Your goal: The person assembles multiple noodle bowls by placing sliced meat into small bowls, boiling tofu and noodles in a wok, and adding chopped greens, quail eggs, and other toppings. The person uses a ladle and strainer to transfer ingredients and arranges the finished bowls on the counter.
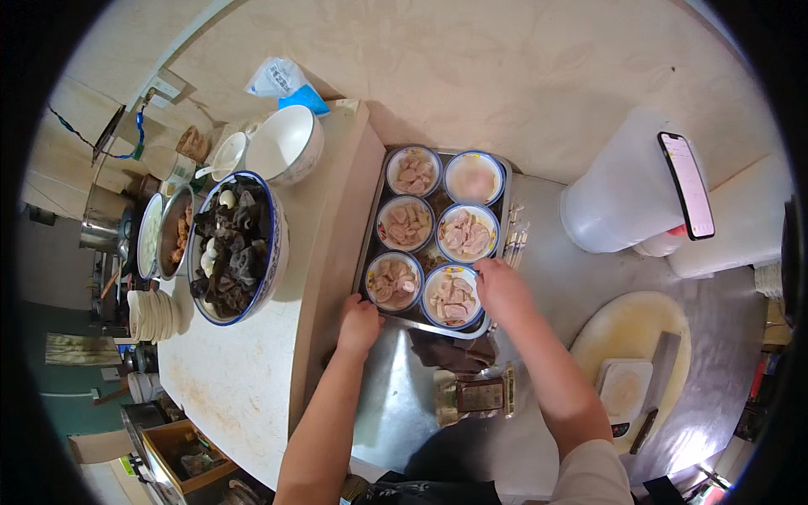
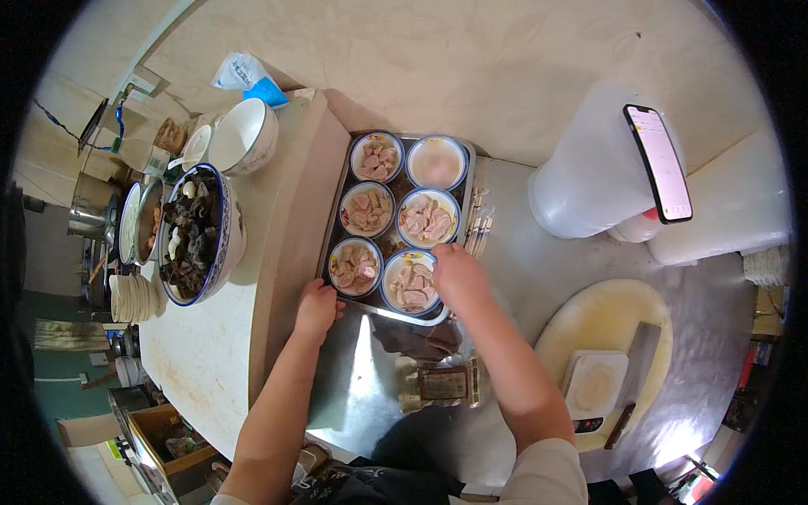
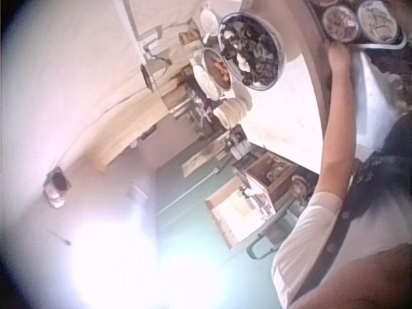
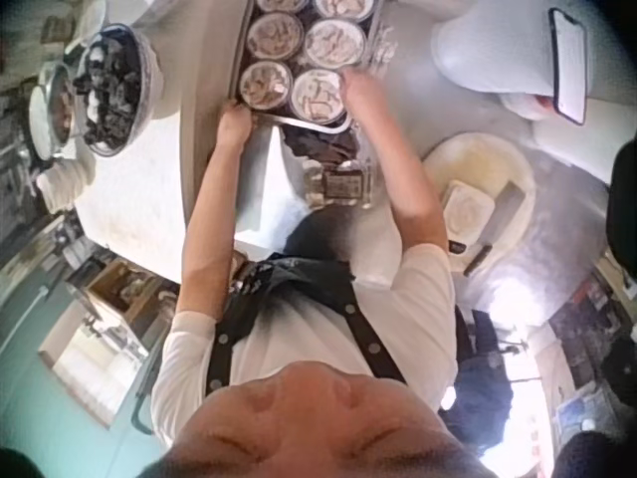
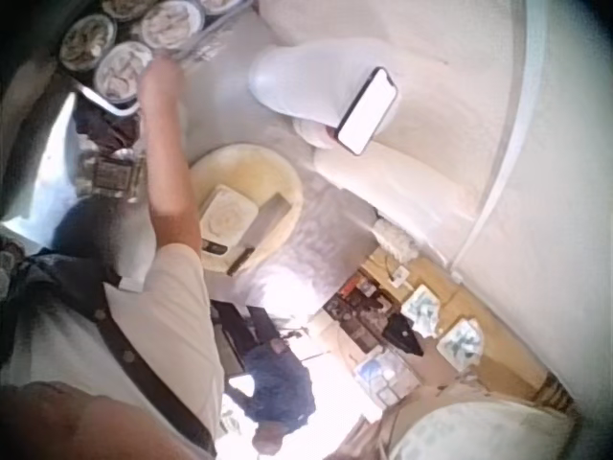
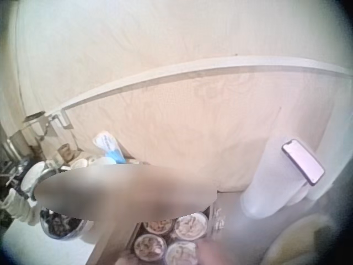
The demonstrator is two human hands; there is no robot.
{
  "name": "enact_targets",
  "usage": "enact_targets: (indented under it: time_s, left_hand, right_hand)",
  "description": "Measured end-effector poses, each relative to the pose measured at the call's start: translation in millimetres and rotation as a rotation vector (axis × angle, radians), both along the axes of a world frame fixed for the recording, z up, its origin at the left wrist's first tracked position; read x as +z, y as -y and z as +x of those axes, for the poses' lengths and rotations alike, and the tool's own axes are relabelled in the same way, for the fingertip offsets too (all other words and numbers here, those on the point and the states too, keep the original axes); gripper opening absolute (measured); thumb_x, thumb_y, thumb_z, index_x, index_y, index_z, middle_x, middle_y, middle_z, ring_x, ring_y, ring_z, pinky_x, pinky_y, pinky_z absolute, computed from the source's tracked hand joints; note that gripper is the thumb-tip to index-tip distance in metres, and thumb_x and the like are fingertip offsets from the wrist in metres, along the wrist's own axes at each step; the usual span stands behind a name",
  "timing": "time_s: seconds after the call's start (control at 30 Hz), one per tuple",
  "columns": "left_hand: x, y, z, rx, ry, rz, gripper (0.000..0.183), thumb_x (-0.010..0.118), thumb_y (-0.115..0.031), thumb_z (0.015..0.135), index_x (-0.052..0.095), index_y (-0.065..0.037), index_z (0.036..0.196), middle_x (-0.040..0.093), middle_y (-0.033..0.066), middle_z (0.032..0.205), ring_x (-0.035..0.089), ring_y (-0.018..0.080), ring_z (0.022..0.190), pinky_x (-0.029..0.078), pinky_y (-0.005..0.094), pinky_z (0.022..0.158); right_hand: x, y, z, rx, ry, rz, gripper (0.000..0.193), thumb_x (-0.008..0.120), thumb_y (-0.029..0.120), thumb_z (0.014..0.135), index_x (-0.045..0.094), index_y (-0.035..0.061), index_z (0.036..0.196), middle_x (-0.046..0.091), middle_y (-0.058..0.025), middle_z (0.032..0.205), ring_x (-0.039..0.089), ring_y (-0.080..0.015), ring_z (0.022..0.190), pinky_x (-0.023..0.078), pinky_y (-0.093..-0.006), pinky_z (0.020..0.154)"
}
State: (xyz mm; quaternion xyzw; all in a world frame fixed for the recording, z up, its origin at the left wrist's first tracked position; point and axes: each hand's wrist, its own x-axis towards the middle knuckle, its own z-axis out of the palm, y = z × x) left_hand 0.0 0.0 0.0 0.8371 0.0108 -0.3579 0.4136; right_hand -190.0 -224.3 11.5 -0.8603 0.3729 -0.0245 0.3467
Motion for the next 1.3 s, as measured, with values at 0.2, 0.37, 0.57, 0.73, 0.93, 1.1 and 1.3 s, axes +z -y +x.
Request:
enact_targets:
  time_s: [0.2,0.37,0.57,0.73,0.93,1.1,1.3]
  left_hand:
    - [-7.4,24.4,14.3,-0.084,0.039,0.210,0.047,0.058,-0.016,0.098,0.045,0.006,0.137,0.066,0.0153,0.099,0.063,0.0171,0.065,0.054,0.0313,0.053]
    - [-6.7,28.0,15.3,0.000,-0.035,0.154,0.036,0.059,-0.018,0.098,0.050,0.005,0.125,0.066,0.0151,0.098,0.066,0.0194,0.071,0.056,0.0324,0.056]
    - [14.4,11.5,-7.0,0.271,-0.131,-0.220,0.032,0.060,-0.016,0.097,0.047,0.001,0.121,0.064,0.0160,0.106,0.068,0.0226,0.084,0.059,0.0358,0.063]
    - [89.7,-54.9,-63.8,0.133,-0.037,-0.332,0.007,0.055,-0.007,0.101,0.050,-0.003,0.104,0.061,0.0087,0.095,0.060,0.0142,0.080,0.055,0.0319,0.063]
    - [208.6,-160.9,-93.9,0.339,-0.065,-0.390,0.011,0.057,0.001,0.093,0.052,-0.003,0.102,0.065,0.0116,0.102,0.065,0.0198,0.088,0.057,0.0339,0.076]
    - [244.3,-230.4,-61.0,0.534,0.256,-0.251,0.010,0.052,-0.004,0.093,0.052,-0.004,0.103,0.066,0.0103,0.098,0.069,0.0181,0.081,0.060,0.0326,0.066]
    - [225.9,-303.3,-18.1,0.654,0.347,-0.281,0.005,0.050,-0.005,0.096,0.054,-0.007,0.098,0.065,0.0040,0.091,0.066,0.0114,0.070,0.054,0.0239,0.055]
  right_hand:
    - [-3.7,27.8,1.8,-0.101,0.085,0.001,0.019,0.064,0.012,0.091,0.066,0.0037,0.108,0.069,-0.0190,0.104,0.067,-0.0372,0.095,0.054,-0.0446,0.085]
    - [-5.8,56.4,9.9,-0.164,0.227,0.027,0.019,0.064,0.011,0.091,0.067,0.0019,0.107,0.071,-0.0201,0.100,0.069,-0.0364,0.092,0.055,-0.0421,0.084]
    - [-0.7,100.0,40.9,-0.175,0.273,-0.006,0.020,0.063,0.015,0.092,0.067,0.0033,0.108,0.071,-0.0196,0.104,0.069,-0.0364,0.096,0.055,-0.0436,0.085]
    - [2.0,122.6,63.0,-0.116,0.005,-0.121,0.022,0.061,0.021,0.094,0.069,0.0079,0.109,0.071,-0.0187,0.107,0.068,-0.0365,0.102,0.053,-0.0471,0.088]
    - [-9.2,121.0,79.8,-0.019,-0.230,-0.151,0.026,0.068,0.020,0.086,0.068,0.0089,0.109,0.072,-0.0173,0.102,0.068,-0.0361,0.097,0.054,-0.0470,0.083]
    - [-11.2,123.2,77.2,0.050,-0.194,-0.166,0.025,0.070,0.020,0.081,0.068,0.0074,0.102,0.072,-0.0170,0.096,0.069,-0.0366,0.093,0.054,-0.0480,0.080]
    - [-3.3,106.4,58.8,0.003,0.025,-0.123,0.021,0.069,0.014,0.079,0.066,0.0054,0.099,0.072,-0.0160,0.090,0.069,-0.0333,0.083,0.054,-0.0441,0.072]
